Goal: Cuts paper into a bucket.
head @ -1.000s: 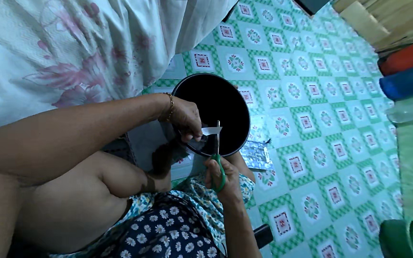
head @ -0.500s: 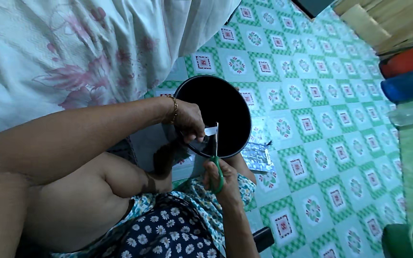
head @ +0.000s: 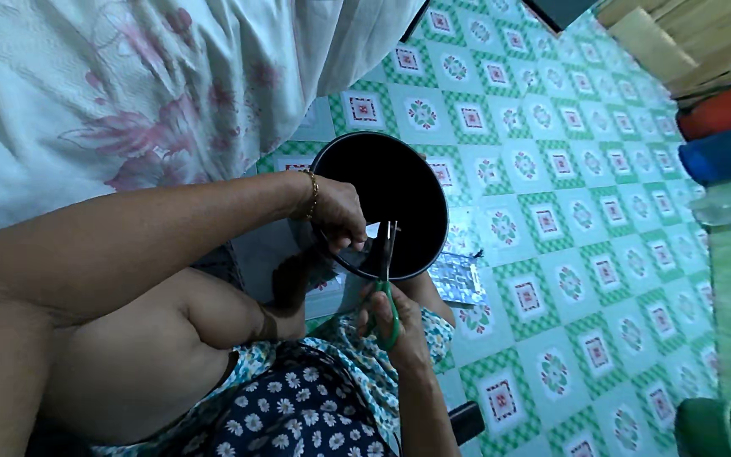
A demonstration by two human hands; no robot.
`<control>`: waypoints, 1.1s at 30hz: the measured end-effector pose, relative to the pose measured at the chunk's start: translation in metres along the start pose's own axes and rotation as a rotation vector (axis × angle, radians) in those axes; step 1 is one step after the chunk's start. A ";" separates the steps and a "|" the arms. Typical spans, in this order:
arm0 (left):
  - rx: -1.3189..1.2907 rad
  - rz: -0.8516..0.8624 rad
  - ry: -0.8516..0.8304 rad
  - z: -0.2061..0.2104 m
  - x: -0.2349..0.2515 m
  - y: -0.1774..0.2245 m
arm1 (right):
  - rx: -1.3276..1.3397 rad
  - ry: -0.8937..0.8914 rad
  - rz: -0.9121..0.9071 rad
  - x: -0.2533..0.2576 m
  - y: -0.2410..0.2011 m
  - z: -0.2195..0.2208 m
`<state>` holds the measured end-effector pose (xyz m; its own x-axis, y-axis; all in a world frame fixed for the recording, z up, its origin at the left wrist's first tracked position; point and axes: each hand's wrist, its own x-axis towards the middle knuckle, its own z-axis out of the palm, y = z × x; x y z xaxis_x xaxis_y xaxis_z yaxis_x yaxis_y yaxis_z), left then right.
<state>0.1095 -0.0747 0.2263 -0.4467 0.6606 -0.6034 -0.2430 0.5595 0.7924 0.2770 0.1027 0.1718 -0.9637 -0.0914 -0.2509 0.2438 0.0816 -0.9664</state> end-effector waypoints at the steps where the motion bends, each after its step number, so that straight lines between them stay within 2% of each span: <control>1: -0.007 -0.009 0.000 0.000 0.000 0.001 | -0.077 -0.038 0.022 -0.002 -0.002 -0.001; 4: -0.011 -0.021 -0.006 0.001 0.000 0.002 | -0.207 -0.109 0.084 -0.003 -0.008 0.000; 9: -0.004 -0.011 -0.011 0.002 -0.002 0.001 | 0.001 0.002 -0.062 0.000 -0.001 0.005; 11: 0.006 -0.005 -0.006 0.001 -0.002 0.001 | 0.013 -0.003 -0.054 -0.001 -0.001 0.004; 14: 0.022 0.028 -0.011 0.000 -0.002 -0.001 | -0.127 -0.082 0.020 -0.003 -0.003 -0.001; 18: 0.050 0.042 -0.029 -0.001 -0.002 -0.001 | -0.203 -0.125 0.018 -0.002 -0.004 -0.002; 27: 0.044 0.019 -0.008 -0.001 -0.001 -0.001 | 0.004 -0.027 0.054 0.006 -0.003 -0.001; 30: 0.155 0.024 0.063 0.001 0.001 0.000 | 0.000 -0.172 0.113 0.009 0.001 -0.016; 33: 0.483 0.056 0.122 0.001 0.003 0.005 | -0.027 -0.340 0.090 0.010 0.013 -0.039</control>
<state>0.1078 -0.0690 0.2283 -0.5517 0.6492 -0.5236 0.1978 0.7118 0.6740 0.2665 0.1411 0.1595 -0.8460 -0.4072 -0.3442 0.3190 0.1306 -0.9387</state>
